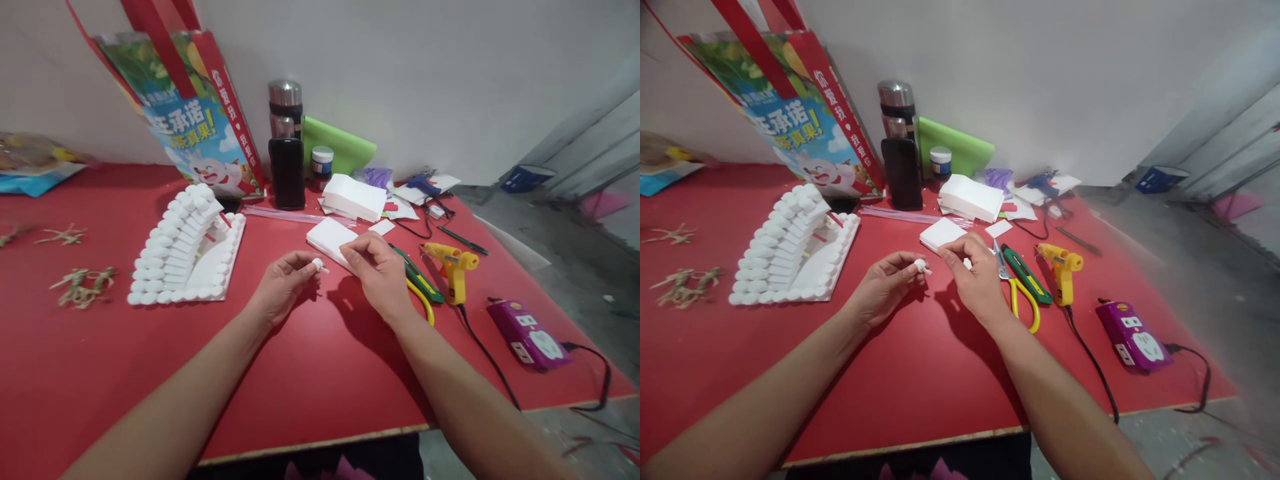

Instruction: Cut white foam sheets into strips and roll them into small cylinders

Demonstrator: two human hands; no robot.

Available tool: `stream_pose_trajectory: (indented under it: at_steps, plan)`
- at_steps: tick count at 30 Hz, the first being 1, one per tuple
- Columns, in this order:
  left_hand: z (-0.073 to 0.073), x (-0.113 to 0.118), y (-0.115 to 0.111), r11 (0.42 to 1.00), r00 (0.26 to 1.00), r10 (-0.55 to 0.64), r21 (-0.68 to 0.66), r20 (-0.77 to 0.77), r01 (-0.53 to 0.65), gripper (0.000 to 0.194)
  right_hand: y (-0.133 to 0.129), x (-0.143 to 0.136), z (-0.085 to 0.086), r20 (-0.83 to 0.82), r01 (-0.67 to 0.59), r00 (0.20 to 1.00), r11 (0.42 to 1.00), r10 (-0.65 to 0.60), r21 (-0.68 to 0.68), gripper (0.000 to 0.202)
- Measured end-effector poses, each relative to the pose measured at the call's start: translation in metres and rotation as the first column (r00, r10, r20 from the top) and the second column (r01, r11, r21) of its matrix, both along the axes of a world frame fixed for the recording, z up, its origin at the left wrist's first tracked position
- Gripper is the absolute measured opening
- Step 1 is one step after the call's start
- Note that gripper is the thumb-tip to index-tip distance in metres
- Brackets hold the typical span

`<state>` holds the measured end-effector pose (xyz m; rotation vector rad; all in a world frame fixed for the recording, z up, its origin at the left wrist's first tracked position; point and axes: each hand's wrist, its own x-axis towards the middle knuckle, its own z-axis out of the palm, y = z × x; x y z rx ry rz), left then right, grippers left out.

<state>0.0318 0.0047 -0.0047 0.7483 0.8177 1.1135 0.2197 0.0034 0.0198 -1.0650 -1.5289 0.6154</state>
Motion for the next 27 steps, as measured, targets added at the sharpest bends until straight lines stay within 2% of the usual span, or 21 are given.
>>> stream_pose_trajectory:
  at_steps: [4,7,10,14,20,27]
  plan:
    - [0.000,0.001,0.000,1.000,1.000,-0.008,-0.005,-0.005,0.008,0.041,0.006,0.003,-0.005,-0.268,0.010,0.962,0.984,-0.059,-0.180,0.019]
    - [0.000,0.001,0.000,1.000,1.000,-0.008,-0.004,-0.005,0.008,0.042,0.012,0.003,-0.009,-0.452,-0.102,0.889,0.933,-0.070,-0.345,0.026]
    - [-0.001,0.001,0.000,1.000,1.000,-0.010,-0.003,-0.006,0.010,0.042,0.014,0.001,-0.010,-0.557,-0.245,0.830,0.870,-0.040,-0.428,0.027]
    - [0.000,0.000,-0.001,1.000,1.000,-0.007,-0.001,-0.008,0.007,0.041,0.012,-0.001,-0.013,-0.565,-0.311,0.825,0.832,-0.003,-0.459,0.025]
    - [0.000,0.001,0.000,1.000,1.000,-0.008,-0.001,0.005,0.008,0.041,0.012,-0.002,-0.019,-0.546,-0.300,0.838,0.851,0.019,-0.430,0.026]
    - [0.000,0.001,0.000,1.000,1.000,-0.015,-0.001,0.007,0.015,0.038,0.010,-0.004,-0.016,-0.473,-0.269,0.881,0.858,0.035,-0.438,0.022]
